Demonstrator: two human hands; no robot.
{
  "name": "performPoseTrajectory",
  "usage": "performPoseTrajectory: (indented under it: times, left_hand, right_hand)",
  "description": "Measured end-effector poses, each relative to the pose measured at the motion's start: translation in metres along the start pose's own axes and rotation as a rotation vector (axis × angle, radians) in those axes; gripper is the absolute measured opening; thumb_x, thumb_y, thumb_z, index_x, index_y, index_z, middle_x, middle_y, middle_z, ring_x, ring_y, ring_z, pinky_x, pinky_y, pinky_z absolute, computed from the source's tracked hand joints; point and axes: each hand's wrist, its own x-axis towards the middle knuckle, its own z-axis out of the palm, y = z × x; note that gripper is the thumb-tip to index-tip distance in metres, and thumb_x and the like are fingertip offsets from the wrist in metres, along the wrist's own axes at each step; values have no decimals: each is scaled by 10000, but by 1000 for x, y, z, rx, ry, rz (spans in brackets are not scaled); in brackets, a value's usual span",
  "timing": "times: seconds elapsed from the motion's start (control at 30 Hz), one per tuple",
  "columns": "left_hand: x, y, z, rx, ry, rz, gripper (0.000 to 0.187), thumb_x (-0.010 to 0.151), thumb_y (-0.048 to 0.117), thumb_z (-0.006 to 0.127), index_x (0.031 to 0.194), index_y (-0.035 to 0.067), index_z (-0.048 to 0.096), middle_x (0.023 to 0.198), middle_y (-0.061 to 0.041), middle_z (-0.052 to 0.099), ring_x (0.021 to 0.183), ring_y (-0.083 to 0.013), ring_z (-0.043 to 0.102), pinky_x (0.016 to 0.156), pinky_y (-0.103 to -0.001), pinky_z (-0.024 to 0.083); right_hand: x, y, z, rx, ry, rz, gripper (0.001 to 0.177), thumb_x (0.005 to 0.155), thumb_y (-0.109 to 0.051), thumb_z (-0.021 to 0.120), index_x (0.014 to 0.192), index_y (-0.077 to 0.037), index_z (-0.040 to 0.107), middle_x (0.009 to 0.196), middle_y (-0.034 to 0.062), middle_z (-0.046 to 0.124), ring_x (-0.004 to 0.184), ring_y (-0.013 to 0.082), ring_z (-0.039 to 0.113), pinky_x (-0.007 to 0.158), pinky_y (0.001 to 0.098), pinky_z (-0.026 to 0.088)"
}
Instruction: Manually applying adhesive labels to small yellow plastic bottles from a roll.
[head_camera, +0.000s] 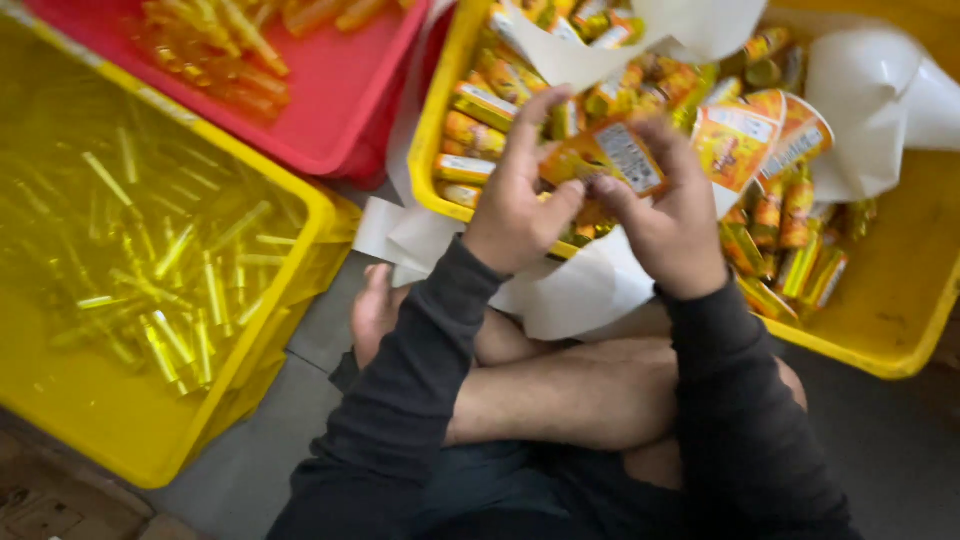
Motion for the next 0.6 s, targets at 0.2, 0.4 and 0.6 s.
performPoseTrajectory:
  times: [0.2, 0.4, 0.6]
  left_hand:
    - [-1, 58, -72, 533, 69, 88, 672, 906, 28, 604, 1510, 92, 317, 1551, -192, 472, 1398, -350, 580, 1165, -379, 506]
    - [8, 17, -240, 318, 147, 164, 780, 952, -190, 478, 1589, 186, 231, 1624, -147, 398, 1353, -362, 703, 1037, -366, 652]
    - [56, -64, -373, 1526, 340, -565, 278, 805, 120, 652, 1071, 40, 663, 985, -283, 704, 925, -523, 674, 800, -579, 558]
  right_hand:
    - [44, -40, 43, -216, -138, 4, 193, 961, -116, 749, 973, 67, 692, 756, 55, 610, 639, 133, 471, 575, 270, 422]
    - [148, -23, 164, -142, -235, -154, 234, 1002, -140, 664, 850, 35, 696, 662, 38, 599, 542, 119, 473, 493, 264, 427]
    - [230, 16, 309, 957, -33, 498, 144, 921, -113, 574, 984, -9, 651, 920, 159, 671, 709, 222, 627, 628, 314, 530]
